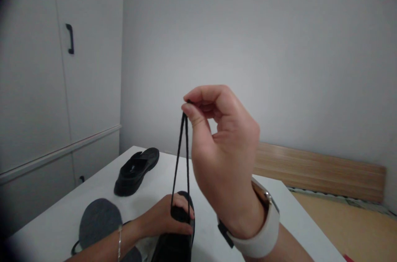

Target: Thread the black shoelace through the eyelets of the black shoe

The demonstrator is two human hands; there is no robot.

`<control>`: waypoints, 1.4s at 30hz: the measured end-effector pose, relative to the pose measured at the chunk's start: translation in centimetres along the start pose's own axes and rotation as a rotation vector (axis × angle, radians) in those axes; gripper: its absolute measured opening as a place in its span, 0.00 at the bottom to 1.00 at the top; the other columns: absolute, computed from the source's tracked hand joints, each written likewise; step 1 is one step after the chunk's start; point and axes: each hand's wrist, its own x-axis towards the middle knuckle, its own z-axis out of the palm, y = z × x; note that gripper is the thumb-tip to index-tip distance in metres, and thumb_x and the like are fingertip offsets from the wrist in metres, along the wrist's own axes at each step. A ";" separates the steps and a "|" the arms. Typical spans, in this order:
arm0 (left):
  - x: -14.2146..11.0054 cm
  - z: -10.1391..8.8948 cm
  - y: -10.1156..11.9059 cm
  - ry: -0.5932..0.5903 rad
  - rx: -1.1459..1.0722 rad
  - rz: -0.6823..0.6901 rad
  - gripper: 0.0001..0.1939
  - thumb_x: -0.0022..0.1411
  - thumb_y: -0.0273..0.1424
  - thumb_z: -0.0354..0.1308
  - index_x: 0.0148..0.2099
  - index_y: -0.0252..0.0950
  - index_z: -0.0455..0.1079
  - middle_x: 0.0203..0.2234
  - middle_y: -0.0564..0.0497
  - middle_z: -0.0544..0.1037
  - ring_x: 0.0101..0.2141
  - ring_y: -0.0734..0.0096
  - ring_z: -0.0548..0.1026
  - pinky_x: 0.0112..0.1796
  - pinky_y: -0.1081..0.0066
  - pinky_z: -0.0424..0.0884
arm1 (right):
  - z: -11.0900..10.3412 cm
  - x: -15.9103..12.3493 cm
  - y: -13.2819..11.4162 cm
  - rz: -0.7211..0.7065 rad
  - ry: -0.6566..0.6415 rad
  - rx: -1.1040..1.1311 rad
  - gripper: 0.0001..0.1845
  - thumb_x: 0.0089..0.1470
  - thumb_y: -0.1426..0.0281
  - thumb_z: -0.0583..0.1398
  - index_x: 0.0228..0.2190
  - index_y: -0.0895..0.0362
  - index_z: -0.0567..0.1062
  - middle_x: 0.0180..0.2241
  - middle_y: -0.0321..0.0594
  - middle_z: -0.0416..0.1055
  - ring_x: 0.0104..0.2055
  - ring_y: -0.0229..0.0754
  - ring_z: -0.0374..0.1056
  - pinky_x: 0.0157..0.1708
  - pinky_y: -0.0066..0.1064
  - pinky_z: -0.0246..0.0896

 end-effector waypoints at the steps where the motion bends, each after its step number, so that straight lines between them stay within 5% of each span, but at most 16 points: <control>1: 0.0 -0.1 -0.2 0.003 0.000 -0.010 0.18 0.46 0.42 0.73 0.37 0.35 0.81 0.33 0.49 0.79 0.38 0.64 0.75 0.41 0.70 0.67 | -0.1 0.4 0.0 -0.003 0.032 -0.002 0.11 0.54 0.85 0.63 0.32 0.58 0.75 0.31 0.33 0.73 0.33 0.36 0.70 0.35 0.29 0.67; 7: -0.1 -0.2 -0.8 -0.007 -0.037 -0.082 0.24 0.43 0.41 0.74 0.41 0.34 0.78 0.37 0.47 0.78 0.40 0.62 0.74 0.42 0.69 0.67 | -0.7 1.5 2.7 0.033 0.098 0.059 0.11 0.53 0.85 0.63 0.32 0.57 0.76 0.29 0.32 0.72 0.30 0.35 0.69 0.32 0.27 0.67; 10: -0.3 -0.8 1.8 0.235 -0.009 -0.040 0.32 0.42 0.35 0.76 0.49 0.35 0.71 0.40 0.48 0.75 0.41 0.64 0.71 0.42 0.68 0.67 | -1.0 1.4 3.5 0.064 0.087 0.034 0.09 0.53 0.83 0.64 0.32 0.58 0.76 0.29 0.33 0.73 0.30 0.35 0.70 0.31 0.27 0.68; 12: -0.2 -1.5 5.0 0.523 0.106 0.154 0.18 0.53 0.34 0.70 0.43 0.34 0.70 0.38 0.48 0.74 0.41 0.66 0.70 0.44 0.68 0.66 | -1.3 1.3 3.5 0.092 0.068 0.006 0.08 0.53 0.82 0.64 0.33 0.58 0.76 0.29 0.33 0.73 0.30 0.35 0.70 0.31 0.27 0.68; 15: 0.3 -2.8 10.6 0.629 0.243 0.521 0.03 0.64 0.29 0.61 0.39 0.35 0.73 0.31 0.51 0.75 0.34 0.71 0.71 0.40 0.70 0.67 | -1.4 0.8 2.7 0.104 0.038 -0.019 0.07 0.54 0.81 0.64 0.33 0.57 0.76 0.29 0.33 0.74 0.31 0.36 0.71 0.32 0.28 0.69; 19: 1.3 -3.8 16.3 0.768 0.382 0.738 0.09 0.62 0.25 0.64 0.45 0.33 0.71 0.30 0.53 0.74 0.29 0.77 0.70 0.33 0.76 0.67 | -1.3 0.1 1.3 0.076 0.024 -0.078 0.07 0.56 0.80 0.64 0.34 0.56 0.76 0.32 0.33 0.74 0.33 0.36 0.72 0.35 0.29 0.69; 23: 1.6 -4.0 18.7 0.853 0.598 0.880 0.10 0.61 0.29 0.65 0.42 0.31 0.68 0.34 0.49 0.73 0.33 0.74 0.70 0.37 0.74 0.69 | -1.4 -0.5 0.4 0.059 0.016 -0.110 0.08 0.56 0.81 0.64 0.35 0.57 0.76 0.32 0.33 0.74 0.33 0.36 0.72 0.35 0.28 0.69; 29: 2.2 -3.8 19.8 0.841 0.650 0.879 0.04 0.64 0.22 0.58 0.34 0.31 0.68 0.30 0.50 0.71 0.32 0.74 0.69 0.35 0.74 0.67 | -1.5 -1.1 0.4 0.067 0.043 -0.059 0.08 0.55 0.82 0.64 0.34 0.58 0.75 0.32 0.33 0.73 0.33 0.35 0.71 0.35 0.27 0.68; 34: 2.8 -4.4 19.7 0.593 0.160 0.671 0.05 0.60 0.20 0.59 0.34 0.33 0.67 0.29 0.54 0.71 0.31 0.77 0.71 0.35 0.75 0.69 | -2.4 -1.2 1.5 0.132 0.074 0.040 0.07 0.56 0.80 0.64 0.34 0.55 0.75 0.32 0.33 0.72 0.34 0.36 0.70 0.36 0.28 0.67; 38: 2.7 -7.0 17.5 0.440 -0.323 0.491 0.04 0.65 0.27 0.56 0.38 0.33 0.63 0.30 0.51 0.76 0.30 0.74 0.75 0.35 0.72 0.73 | -5.1 -1.6 4.5 0.296 0.175 0.327 0.05 0.55 0.74 0.65 0.35 0.55 0.74 0.32 0.34 0.71 0.36 0.39 0.73 0.41 0.33 0.69; 40: 2.1 -8.9 15.7 0.493 -0.457 0.396 0.06 0.63 0.28 0.59 0.41 0.32 0.66 0.27 0.51 0.74 0.26 0.78 0.71 0.29 0.77 0.69 | -7.1 -2.5 6.6 0.441 0.256 0.432 0.07 0.52 0.72 0.68 0.33 0.57 0.75 0.30 0.33 0.69 0.31 0.36 0.71 0.33 0.27 0.70; 42: 0.9 -10.9 13.5 0.603 -0.515 0.327 0.08 0.60 0.27 0.62 0.41 0.29 0.70 0.27 0.52 0.70 0.24 0.82 0.64 0.25 0.83 0.63 | -9.6 -4.3 8.8 0.571 0.329 0.452 0.10 0.47 0.72 0.71 0.32 0.57 0.76 0.30 0.32 0.68 0.23 0.28 0.60 0.20 0.18 0.58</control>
